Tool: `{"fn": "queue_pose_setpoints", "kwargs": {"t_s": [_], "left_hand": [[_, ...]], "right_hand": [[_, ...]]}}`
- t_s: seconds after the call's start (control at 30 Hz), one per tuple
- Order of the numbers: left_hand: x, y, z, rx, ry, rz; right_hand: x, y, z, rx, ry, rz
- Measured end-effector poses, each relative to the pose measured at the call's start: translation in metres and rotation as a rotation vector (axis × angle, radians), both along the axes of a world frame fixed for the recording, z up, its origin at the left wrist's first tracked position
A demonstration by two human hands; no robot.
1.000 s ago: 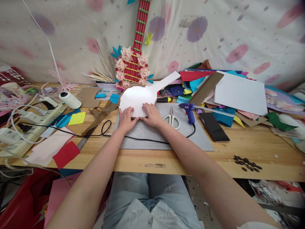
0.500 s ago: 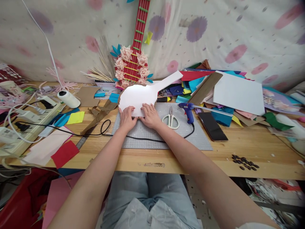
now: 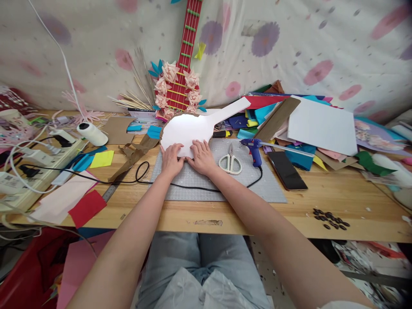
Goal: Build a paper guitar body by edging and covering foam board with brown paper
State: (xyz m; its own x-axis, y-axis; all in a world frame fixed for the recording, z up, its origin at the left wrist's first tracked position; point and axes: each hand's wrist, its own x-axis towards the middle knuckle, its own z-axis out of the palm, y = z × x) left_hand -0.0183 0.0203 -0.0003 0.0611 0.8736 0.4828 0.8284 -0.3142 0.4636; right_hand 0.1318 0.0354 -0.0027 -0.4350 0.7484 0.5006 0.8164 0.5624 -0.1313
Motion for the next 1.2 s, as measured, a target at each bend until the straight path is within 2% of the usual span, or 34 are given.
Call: {"fn": "queue_pose_setpoints", "kwargs": {"t_s": [0.2, 0.4, 0.53, 0.63, 0.73, 0.87, 1.03, 1.2], "left_hand": [[0.0, 0.001, -0.001, 0.006, -0.012, -0.008], [-0.006, 0.007, -0.004, 0.007, -0.348, -0.039], [-0.009, 0.012, -0.008, 0.026, -0.466, -0.008], [-0.009, 0.013, -0.011, 0.052, -0.424, -0.016], [-0.007, 0.014, -0.015, 0.095, -0.284, -0.058], [-0.005, 0.015, -0.019, 0.119, -0.14, -0.063], [-0.005, 0.016, -0.021, 0.1, -0.103, -0.044], [-0.006, 0.016, -0.02, 0.093, -0.109, -0.077]], "right_hand": [[0.0, 0.003, -0.004, 0.02, -0.001, -0.009], [0.0, 0.002, -0.006, 0.042, -0.016, -0.001], [-0.002, 0.002, -0.005, 0.041, 0.008, 0.001], [0.0, 0.007, -0.003, 0.023, 0.061, 0.012], [0.006, 0.013, -0.003, 0.002, 0.119, 0.043], [0.018, 0.016, -0.003, -0.035, 0.127, 0.143], [0.021, 0.011, -0.002, -0.029, 0.111, 0.188], [0.016, 0.009, -0.002, -0.009, 0.077, 0.136]]}}
